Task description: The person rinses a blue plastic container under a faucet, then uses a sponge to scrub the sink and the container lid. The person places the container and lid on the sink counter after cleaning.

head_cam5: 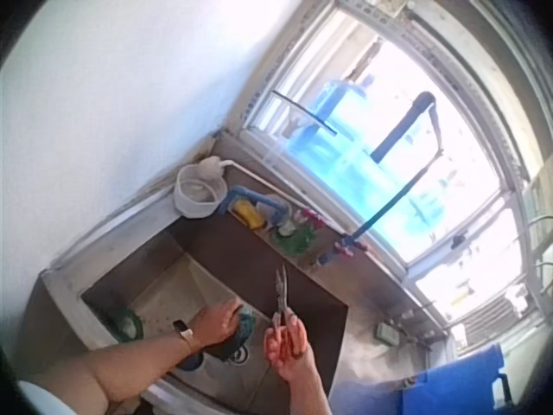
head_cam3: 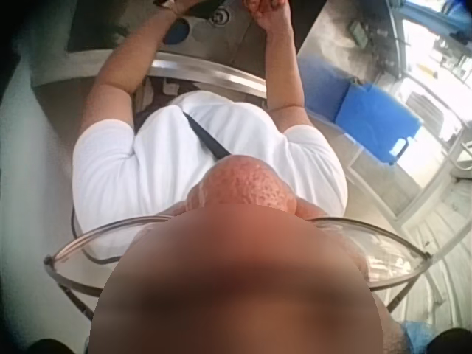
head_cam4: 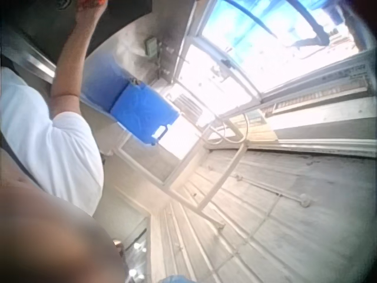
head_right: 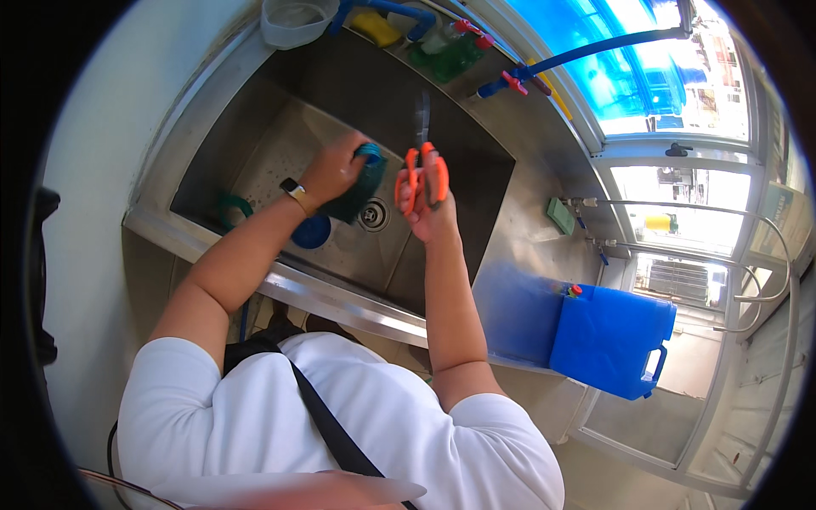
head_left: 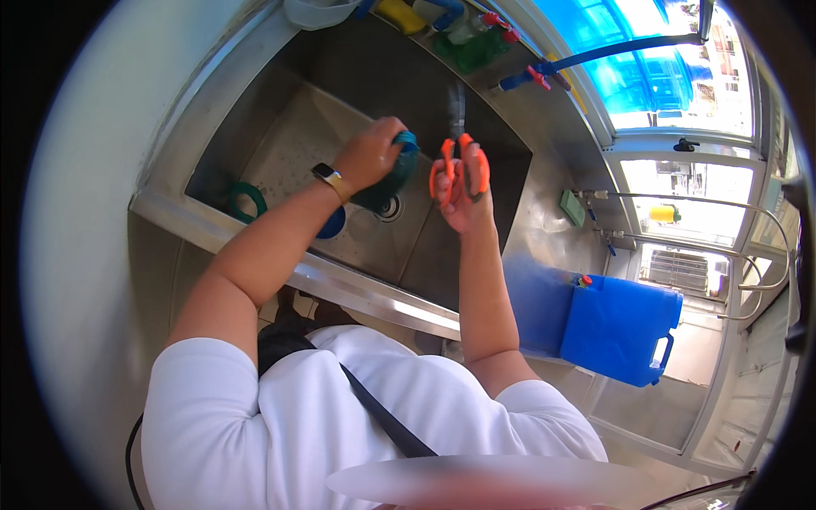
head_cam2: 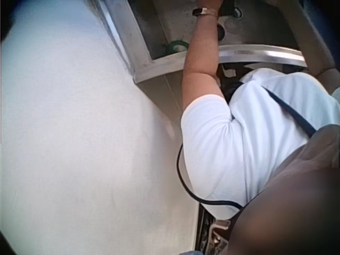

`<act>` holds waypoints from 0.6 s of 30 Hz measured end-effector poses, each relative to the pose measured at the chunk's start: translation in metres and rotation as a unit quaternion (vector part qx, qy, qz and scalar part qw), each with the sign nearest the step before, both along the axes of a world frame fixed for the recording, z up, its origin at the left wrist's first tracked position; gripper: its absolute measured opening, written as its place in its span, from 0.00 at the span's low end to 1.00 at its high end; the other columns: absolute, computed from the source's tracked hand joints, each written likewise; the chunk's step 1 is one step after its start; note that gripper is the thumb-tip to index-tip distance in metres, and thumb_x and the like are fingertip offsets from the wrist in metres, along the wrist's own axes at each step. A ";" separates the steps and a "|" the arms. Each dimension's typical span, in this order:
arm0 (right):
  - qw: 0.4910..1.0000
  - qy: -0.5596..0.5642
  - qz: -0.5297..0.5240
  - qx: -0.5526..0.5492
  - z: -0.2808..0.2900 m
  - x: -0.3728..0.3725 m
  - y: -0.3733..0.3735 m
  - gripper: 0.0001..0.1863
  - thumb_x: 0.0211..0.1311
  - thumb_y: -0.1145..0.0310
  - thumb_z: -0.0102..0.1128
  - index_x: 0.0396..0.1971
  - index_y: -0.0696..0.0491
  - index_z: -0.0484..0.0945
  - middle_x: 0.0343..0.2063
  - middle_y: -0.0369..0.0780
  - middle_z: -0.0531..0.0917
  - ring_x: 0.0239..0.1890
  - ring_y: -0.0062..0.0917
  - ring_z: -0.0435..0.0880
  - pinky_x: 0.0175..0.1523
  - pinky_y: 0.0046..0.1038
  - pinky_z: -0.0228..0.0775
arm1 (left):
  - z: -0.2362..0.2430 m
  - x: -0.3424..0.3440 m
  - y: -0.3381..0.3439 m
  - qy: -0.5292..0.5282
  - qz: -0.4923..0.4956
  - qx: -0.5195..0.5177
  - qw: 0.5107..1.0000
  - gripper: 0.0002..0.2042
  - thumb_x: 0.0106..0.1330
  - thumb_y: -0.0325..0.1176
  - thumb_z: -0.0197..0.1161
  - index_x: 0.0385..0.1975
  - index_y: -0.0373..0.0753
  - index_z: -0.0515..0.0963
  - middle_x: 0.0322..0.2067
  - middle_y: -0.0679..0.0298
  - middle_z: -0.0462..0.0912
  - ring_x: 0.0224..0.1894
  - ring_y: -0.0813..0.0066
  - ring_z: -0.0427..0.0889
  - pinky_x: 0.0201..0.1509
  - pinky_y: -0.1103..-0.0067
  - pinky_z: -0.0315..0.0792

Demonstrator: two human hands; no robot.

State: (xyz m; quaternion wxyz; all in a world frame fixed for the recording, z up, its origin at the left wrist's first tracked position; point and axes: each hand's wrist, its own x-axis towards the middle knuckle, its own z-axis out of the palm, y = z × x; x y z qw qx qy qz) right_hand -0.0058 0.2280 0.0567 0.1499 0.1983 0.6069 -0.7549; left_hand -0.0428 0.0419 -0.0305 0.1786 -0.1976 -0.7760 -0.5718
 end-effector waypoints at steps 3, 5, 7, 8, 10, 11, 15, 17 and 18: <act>0.994 0.009 0.060 0.091 -0.010 0.012 0.008 0.35 0.62 0.33 0.56 0.35 0.57 0.78 0.22 0.34 0.78 0.19 0.16 0.77 0.19 0.15 0.60 | -0.010 -0.014 -0.014 -0.032 0.004 0.012 0.999 0.07 0.67 0.31 0.58 0.41 0.40 0.72 0.37 0.53 0.80 0.40 0.46 0.80 0.41 0.62 0.74; 0.981 0.061 0.041 0.177 -0.018 0.019 0.010 0.27 0.64 0.44 0.62 0.40 0.58 0.79 0.25 0.34 0.81 0.20 0.16 0.79 0.24 0.17 0.66 | -0.014 -0.021 -0.021 -0.052 0.013 0.036 0.998 0.07 0.69 0.32 0.58 0.42 0.40 0.72 0.36 0.52 0.81 0.39 0.45 0.80 0.40 0.63 0.74; 0.943 0.146 0.078 0.287 -0.020 0.022 0.015 0.27 0.62 0.47 0.65 0.42 0.60 0.81 0.27 0.34 0.83 0.23 0.17 0.82 0.29 0.19 0.71 | -0.013 -0.023 -0.024 -0.061 -0.002 0.028 0.998 0.07 0.69 0.33 0.58 0.42 0.39 0.72 0.34 0.51 0.81 0.38 0.44 0.80 0.39 0.63 0.74; 0.925 0.127 0.086 0.347 -0.019 0.020 0.020 0.26 0.61 0.49 0.66 0.42 0.59 0.81 0.28 0.35 0.84 0.25 0.20 0.83 0.31 0.21 0.72 | -0.011 -0.023 -0.025 -0.049 -0.023 0.031 0.998 0.07 0.70 0.33 0.58 0.43 0.39 0.72 0.33 0.50 0.81 0.38 0.44 0.80 0.39 0.64 0.73; 0.879 0.116 0.112 0.448 -0.009 0.016 0.034 0.25 0.57 0.52 0.69 0.43 0.59 0.83 0.31 0.36 0.86 0.29 0.24 0.85 0.37 0.26 0.75 | -0.006 -0.024 -0.025 -0.082 -0.011 0.021 0.996 0.07 0.69 0.32 0.59 0.42 0.40 0.73 0.37 0.50 0.82 0.40 0.45 0.80 0.42 0.64 0.74; 0.819 0.150 0.158 0.532 -0.003 0.012 0.042 0.23 0.56 0.53 0.69 0.43 0.57 0.83 0.32 0.37 0.86 0.31 0.27 0.85 0.37 0.29 0.76 | -0.004 -0.024 -0.025 -0.096 -0.009 0.021 0.995 0.07 0.68 0.32 0.59 0.42 0.40 0.73 0.39 0.51 0.82 0.42 0.46 0.81 0.43 0.64 0.75; 0.615 0.202 0.262 0.716 0.019 -0.001 0.059 0.22 0.51 0.55 0.71 0.45 0.48 0.84 0.34 0.38 0.86 0.40 0.35 0.84 0.48 0.37 0.73 | -0.002 -0.022 -0.023 0.053 -0.100 -0.072 0.991 0.07 0.64 0.33 0.63 0.39 0.40 0.77 0.54 0.52 0.78 0.49 0.49 0.81 0.51 0.66 0.75; 0.537 0.263 0.327 0.732 0.024 -0.008 0.057 0.23 0.50 0.54 0.72 0.46 0.48 0.84 0.34 0.38 0.86 0.43 0.33 0.83 0.51 0.35 0.71 | -0.006 -0.017 -0.021 -0.026 -0.218 -0.148 0.964 0.08 0.62 0.34 0.64 0.39 0.40 0.79 0.60 0.53 0.74 0.53 0.52 0.80 0.55 0.66 0.74; 0.570 0.257 0.355 0.695 0.027 -0.012 0.054 0.25 0.49 0.56 0.73 0.48 0.47 0.83 0.37 0.37 0.85 0.47 0.31 0.81 0.55 0.33 0.67 | -0.008 -0.015 -0.020 -0.069 -0.250 -0.183 0.948 0.09 0.61 0.34 0.65 0.39 0.40 0.80 0.58 0.54 0.75 0.52 0.52 0.79 0.55 0.67 0.74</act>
